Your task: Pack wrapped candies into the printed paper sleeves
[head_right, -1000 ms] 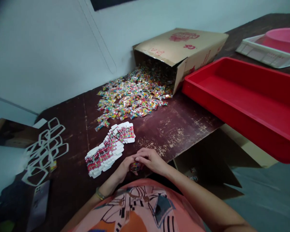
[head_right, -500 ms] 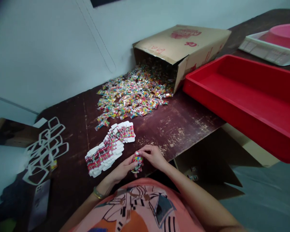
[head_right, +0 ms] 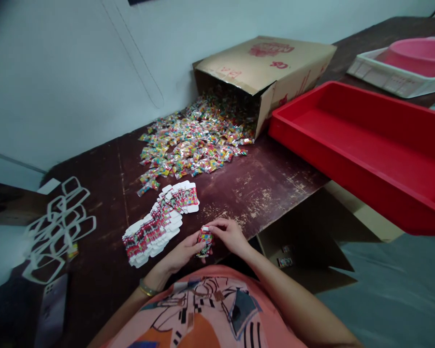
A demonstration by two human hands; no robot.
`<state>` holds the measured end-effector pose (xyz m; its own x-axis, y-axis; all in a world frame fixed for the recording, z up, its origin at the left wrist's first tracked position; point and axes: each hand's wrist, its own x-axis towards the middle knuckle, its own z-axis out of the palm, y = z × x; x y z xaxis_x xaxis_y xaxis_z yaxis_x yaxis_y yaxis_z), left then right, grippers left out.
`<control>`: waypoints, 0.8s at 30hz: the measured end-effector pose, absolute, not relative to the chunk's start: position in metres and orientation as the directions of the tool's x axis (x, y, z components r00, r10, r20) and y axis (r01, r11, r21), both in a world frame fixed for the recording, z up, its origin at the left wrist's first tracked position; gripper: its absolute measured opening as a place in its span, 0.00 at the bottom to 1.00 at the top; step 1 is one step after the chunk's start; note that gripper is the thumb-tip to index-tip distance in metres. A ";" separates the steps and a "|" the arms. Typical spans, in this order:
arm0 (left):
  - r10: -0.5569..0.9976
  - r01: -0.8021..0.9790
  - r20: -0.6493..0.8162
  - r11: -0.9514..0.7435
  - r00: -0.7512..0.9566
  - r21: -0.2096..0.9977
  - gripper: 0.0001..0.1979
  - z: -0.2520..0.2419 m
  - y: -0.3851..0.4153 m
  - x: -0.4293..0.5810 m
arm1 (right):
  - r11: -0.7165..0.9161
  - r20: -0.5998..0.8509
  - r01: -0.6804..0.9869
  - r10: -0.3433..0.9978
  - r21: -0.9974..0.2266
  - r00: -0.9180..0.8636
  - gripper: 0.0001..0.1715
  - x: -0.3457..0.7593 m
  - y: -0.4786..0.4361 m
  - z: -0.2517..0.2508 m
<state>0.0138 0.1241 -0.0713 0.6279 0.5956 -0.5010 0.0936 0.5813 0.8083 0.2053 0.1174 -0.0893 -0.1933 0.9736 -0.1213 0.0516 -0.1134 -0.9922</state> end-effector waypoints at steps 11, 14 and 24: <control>0.608 -0.018 -0.500 0.646 0.617 0.763 0.27 -0.064 0.124 0.026 | 0.076 0.021 0.187 0.959 -0.979 -0.281 0.15 0.218 0.116 -0.069; 0.675 0.030 -0.451 0.537 0.584 0.843 0.27 -0.064 0.126 0.026 | -0.037 -0.125 0.248 0.929 -0.968 -0.349 0.16 0.263 0.118 -0.047; 0.801 -0.031 -0.539 0.565 0.260 0.825 0.21 -0.071 0.141 -0.021 | 0.487 0.220 0.533 0.845 -0.692 -0.487 0.35 0.194 0.208 -0.097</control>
<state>-0.0207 0.1411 -0.0713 0.2604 0.8012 -0.5387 -0.0310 0.5646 0.8248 0.1942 0.2077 -0.0971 -0.4868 0.8453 0.2201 0.5326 0.4869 -0.6923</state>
